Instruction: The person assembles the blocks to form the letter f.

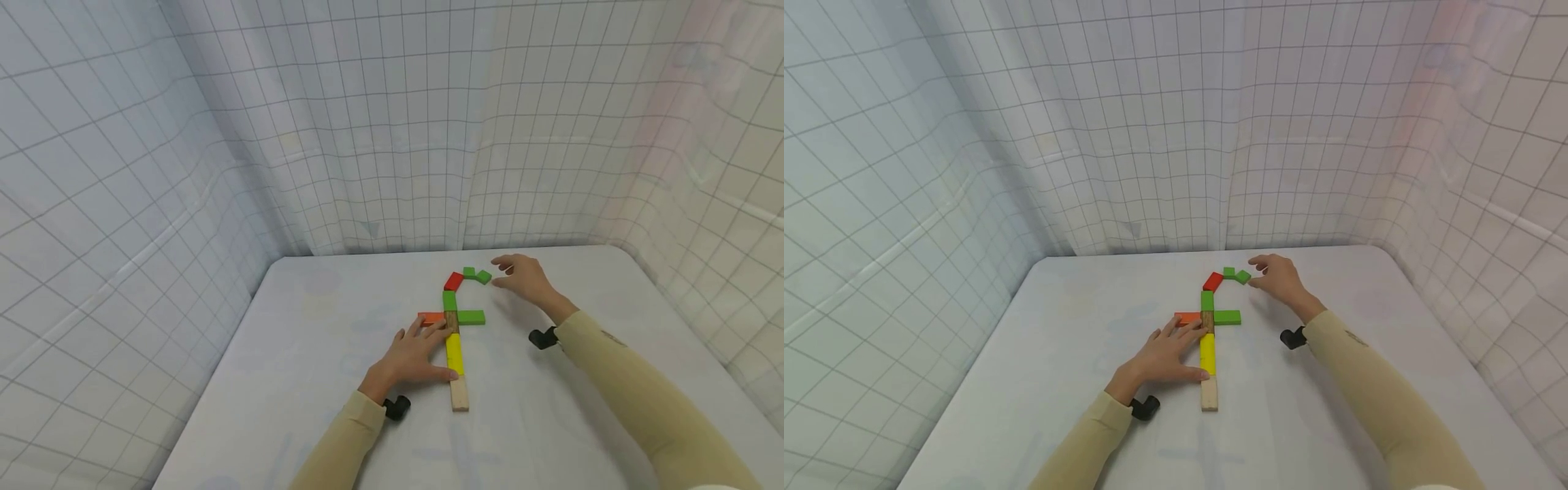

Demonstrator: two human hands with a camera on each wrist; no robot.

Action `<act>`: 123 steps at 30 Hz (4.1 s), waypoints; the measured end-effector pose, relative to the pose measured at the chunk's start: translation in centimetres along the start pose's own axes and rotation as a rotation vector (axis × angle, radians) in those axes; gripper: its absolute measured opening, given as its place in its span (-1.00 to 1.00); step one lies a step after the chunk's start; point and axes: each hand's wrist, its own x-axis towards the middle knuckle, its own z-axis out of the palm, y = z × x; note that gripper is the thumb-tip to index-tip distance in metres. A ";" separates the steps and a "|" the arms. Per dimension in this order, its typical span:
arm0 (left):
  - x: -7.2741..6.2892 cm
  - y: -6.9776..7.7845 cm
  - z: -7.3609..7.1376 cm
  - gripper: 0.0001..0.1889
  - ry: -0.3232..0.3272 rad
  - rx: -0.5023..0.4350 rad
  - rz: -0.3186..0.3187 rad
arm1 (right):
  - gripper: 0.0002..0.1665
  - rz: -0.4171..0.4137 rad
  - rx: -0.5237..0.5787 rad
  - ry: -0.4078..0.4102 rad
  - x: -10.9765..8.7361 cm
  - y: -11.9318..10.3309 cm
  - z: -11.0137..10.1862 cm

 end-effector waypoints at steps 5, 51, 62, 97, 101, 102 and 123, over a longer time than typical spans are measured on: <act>0.1 -0.1 0.1 -0.02 -0.005 0.001 -0.005 | -0.45 -0.022 0.012 0.033 -1.1 0.1 -0.8; -0.3 0.3 -0.1 -0.04 0.011 -0.030 0.007 | -0.35 0.140 -0.028 0.016 -13.8 8.5 -4.8; -0.3 0.2 0.1 -0.03 0.008 -0.026 0.011 | -0.37 0.141 -0.033 0.006 -14.1 8.8 -4.0; -0.1 0.1 0.3 -0.04 0.004 -0.006 0.008 | -0.44 0.094 -0.058 0.009 -12.9 8.1 -3.3; -0.1 0.0 0.3 -0.04 0.005 -0.002 0.007 | -0.45 0.085 -0.050 0.012 -12.4 7.7 -3.2; -0.1 0.0 0.3 -0.03 0.006 -0.001 0.007 | -0.45 0.083 -0.050 0.011 -12.2 7.5 -3.2; -0.2 0.1 0.1 -0.03 0.008 -0.010 0.010 | -0.50 0.097 0.010 0.022 -7.1 4.8 -0.9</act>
